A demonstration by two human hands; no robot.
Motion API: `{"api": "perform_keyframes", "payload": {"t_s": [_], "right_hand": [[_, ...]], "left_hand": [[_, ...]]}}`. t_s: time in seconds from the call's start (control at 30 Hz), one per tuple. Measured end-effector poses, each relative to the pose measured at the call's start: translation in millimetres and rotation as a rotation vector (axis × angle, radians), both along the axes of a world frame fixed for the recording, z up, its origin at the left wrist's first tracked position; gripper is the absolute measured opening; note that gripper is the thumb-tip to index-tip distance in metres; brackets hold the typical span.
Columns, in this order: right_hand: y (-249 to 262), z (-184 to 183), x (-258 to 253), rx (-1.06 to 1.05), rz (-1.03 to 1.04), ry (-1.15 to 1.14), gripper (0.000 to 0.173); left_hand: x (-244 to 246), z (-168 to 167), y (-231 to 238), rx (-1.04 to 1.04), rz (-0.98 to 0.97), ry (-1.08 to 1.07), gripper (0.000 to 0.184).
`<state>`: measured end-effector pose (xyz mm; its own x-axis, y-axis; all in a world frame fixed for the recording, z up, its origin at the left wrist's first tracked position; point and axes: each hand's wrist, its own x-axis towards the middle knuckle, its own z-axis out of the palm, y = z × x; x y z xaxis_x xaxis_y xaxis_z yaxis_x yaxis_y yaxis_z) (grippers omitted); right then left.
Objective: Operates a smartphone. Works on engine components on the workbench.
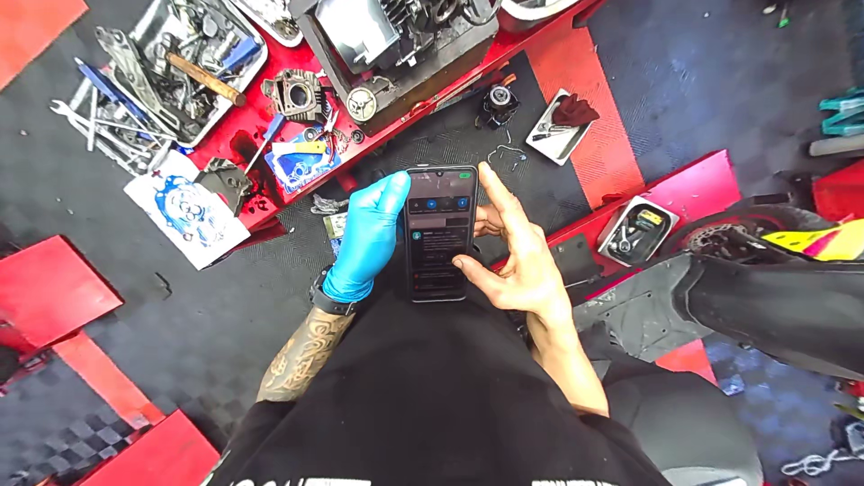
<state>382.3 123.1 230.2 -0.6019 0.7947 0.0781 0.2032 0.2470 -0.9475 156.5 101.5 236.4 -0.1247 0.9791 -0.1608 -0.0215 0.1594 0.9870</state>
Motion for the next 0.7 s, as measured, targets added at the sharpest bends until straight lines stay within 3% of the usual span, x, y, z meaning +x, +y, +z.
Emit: {"api": "perform_keyframes", "payload": {"t_s": [0.7], "right_hand": [[0.7,1.0,-5.4,-0.001,-0.028,-0.016,0.090]], "left_hand": [[-2.6,0.1,-0.9,-0.016,0.012,0.016,0.040]]}}
